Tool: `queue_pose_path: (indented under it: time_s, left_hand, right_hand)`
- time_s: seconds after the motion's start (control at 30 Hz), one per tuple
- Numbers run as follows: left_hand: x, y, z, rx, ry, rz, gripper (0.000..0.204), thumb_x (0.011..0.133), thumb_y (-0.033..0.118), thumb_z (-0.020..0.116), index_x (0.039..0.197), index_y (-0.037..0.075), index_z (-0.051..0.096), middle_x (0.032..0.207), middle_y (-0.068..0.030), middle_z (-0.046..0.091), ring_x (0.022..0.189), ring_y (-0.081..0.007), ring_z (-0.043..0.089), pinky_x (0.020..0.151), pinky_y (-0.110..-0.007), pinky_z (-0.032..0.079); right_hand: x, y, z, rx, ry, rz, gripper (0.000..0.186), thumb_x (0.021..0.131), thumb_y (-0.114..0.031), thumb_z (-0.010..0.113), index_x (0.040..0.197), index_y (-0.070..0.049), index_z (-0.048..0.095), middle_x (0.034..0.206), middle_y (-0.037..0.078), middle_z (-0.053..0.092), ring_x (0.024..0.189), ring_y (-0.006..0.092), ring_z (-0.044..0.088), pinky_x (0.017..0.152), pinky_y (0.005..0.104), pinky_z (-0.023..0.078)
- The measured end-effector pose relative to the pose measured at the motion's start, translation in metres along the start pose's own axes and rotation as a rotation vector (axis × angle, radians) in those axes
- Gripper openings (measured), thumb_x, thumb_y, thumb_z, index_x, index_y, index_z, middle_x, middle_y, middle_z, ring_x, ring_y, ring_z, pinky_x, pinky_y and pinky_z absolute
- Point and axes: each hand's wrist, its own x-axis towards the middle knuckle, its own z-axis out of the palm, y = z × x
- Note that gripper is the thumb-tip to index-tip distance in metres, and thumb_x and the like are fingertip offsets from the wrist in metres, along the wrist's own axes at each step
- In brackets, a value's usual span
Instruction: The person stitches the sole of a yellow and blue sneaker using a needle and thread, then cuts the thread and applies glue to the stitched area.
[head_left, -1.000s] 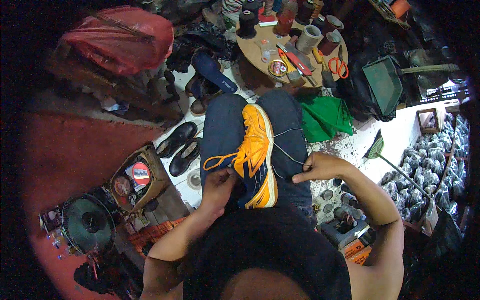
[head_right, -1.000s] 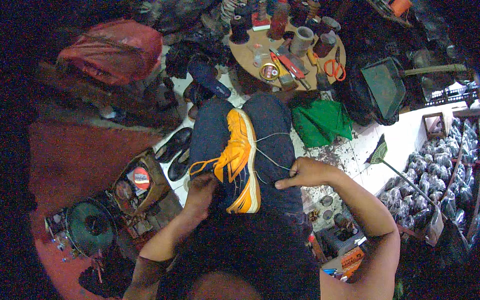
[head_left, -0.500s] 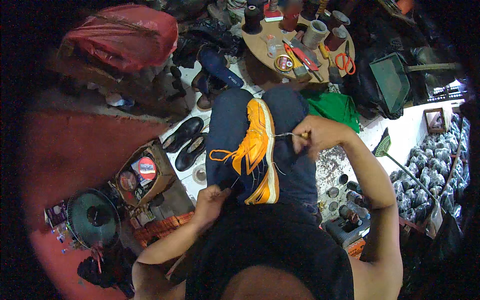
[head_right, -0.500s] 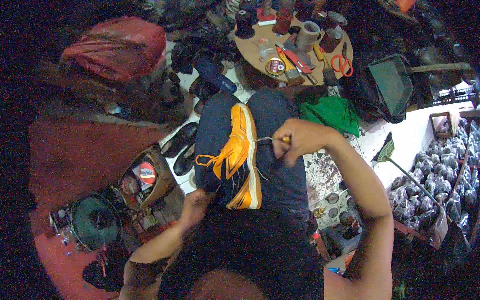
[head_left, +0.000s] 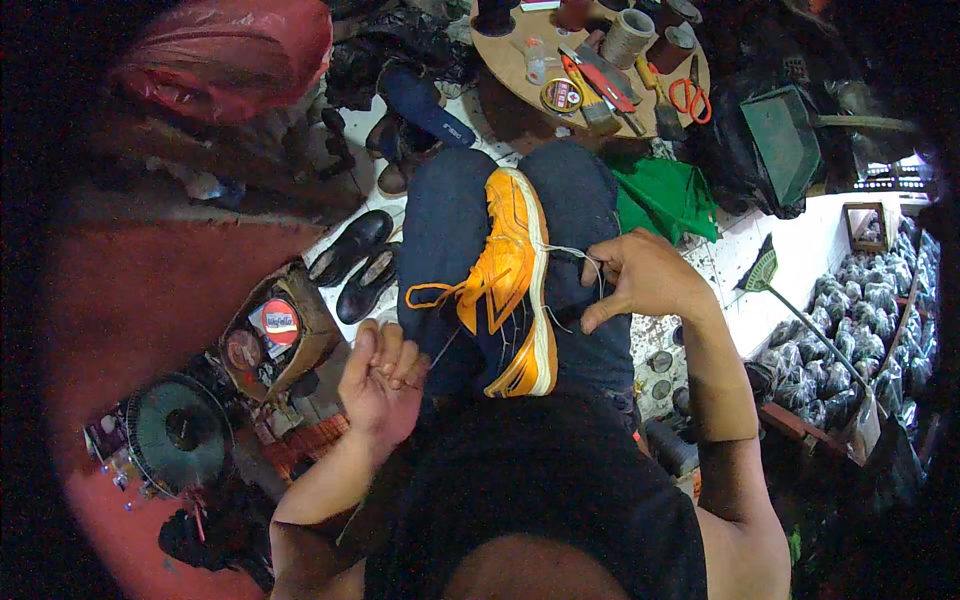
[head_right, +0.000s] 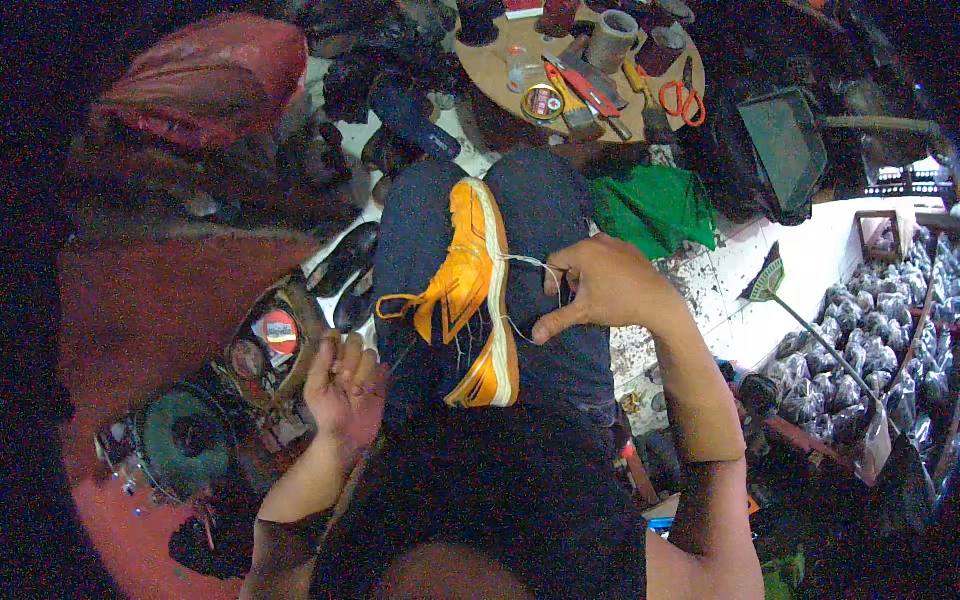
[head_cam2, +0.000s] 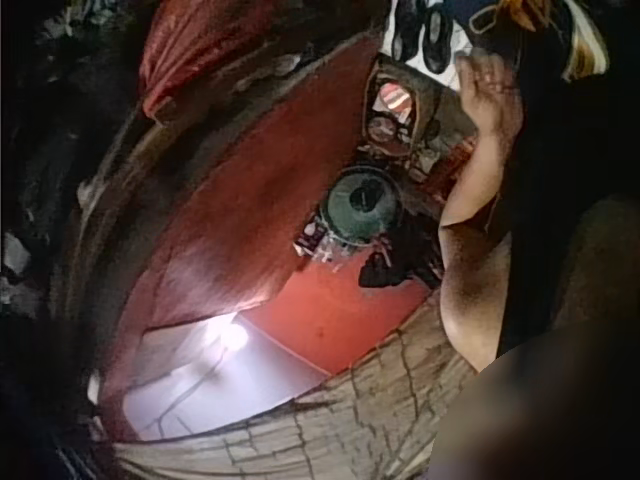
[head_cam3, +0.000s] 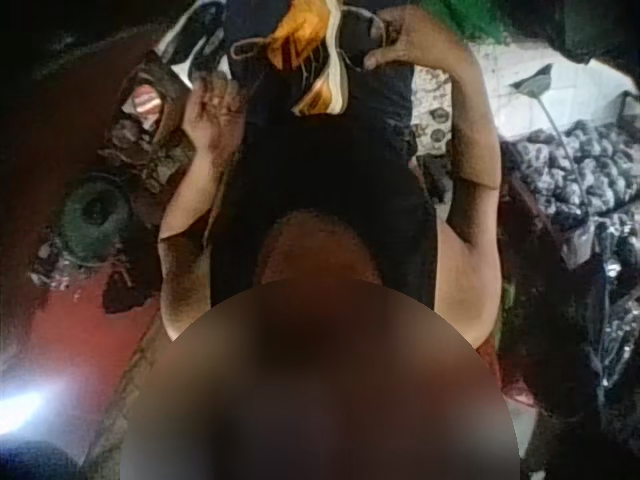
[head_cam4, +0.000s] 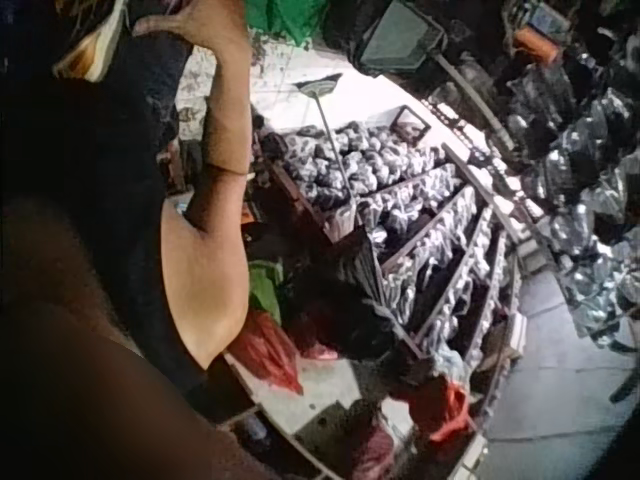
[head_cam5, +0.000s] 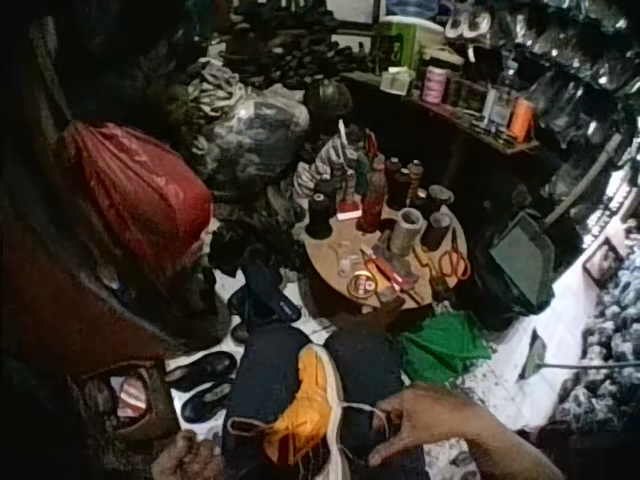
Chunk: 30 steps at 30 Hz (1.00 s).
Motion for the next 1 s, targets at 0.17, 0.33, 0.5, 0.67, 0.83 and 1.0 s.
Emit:
queue_pose_path:
  time_s: [0.17,0.33,0.5,0.67,0.83,1.0]
  left_hand:
    - [-0.003,-0.021,-0.019,0.157,0.16,-0.151,0.029,0.104,0.034,0.058,0.084,0.02,0.044,0.069,0.0042,0.036,0.062,-0.0095,0.034,0.062,-0.03,0.03]
    - [-0.006,-0.032,-0.026,0.135,0.237,-0.182,0.025,0.103,0.029,0.06,0.086,0.02,0.045,0.07,0.0041,0.036,0.063,-0.0109,0.036,0.062,-0.03,0.031]
    - [-0.004,-0.034,-0.033,0.096,0.162,-0.19,0.021,0.103,0.025,0.06,0.089,0.02,0.046,0.071,0.0042,0.037,0.064,-0.0101,0.037,0.062,-0.029,0.032]
    - [0.001,-0.038,-0.041,0.152,0.128,-0.171,0.019,0.104,0.018,0.059,0.09,0.019,0.046,0.072,0.005,0.039,0.065,-0.0087,0.038,0.06,-0.027,0.031]
    - [-0.002,-0.042,-0.028,0.398,0.123,-0.084,0.01,0.101,0.007,0.062,0.103,0.013,0.054,0.086,0.0026,0.056,0.075,-0.008,0.051,0.069,-0.026,0.044]
    - [-0.002,-0.046,-0.01,0.952,0.042,0.027,0.017,0.1,0.007,0.064,0.116,0.002,0.061,0.102,-0.0034,0.067,0.092,-0.0146,0.064,0.081,-0.031,0.052]
  right_hand:
    - [0.003,-0.005,-0.001,-0.082,0.0,0.061,0.07,0.053,-0.069,0.09,0.084,-0.008,0.073,0.077,0.011,0.072,0.078,0.0335,0.071,0.07,0.0439,0.053]
    - [0.005,-0.009,0.001,-0.086,0.027,0.036,0.07,0.053,-0.069,0.09,0.082,-0.008,0.072,0.076,0.012,0.071,0.077,0.0344,0.071,0.068,0.0448,0.053]
    - [0.01,0.012,0.007,0.196,-0.009,-0.081,0.063,0.065,-0.066,0.085,0.084,-0.008,0.072,0.068,0.006,0.064,0.066,0.024,0.064,0.063,0.038,0.05]
    - [0.037,0.043,0.022,1.588,0.149,-0.502,0.064,0.093,-0.06,0.068,0.127,-0.006,0.066,0.066,-0.006,0.043,0.059,0.0069,0.042,0.056,0.0232,0.038]
    - [0.028,0.034,0.046,1.506,0.565,-0.218,0.058,0.094,-0.046,0.073,0.136,-0.007,0.062,0.072,-0.005,0.049,0.063,0.0061,0.044,0.056,0.0242,0.036]
    - [0.009,0.015,0.059,0.465,0.243,0.065,0.027,0.084,-0.011,0.084,0.107,-0.006,0.07,0.089,-0.002,0.062,0.07,0.0052,0.053,0.059,0.0234,0.04]
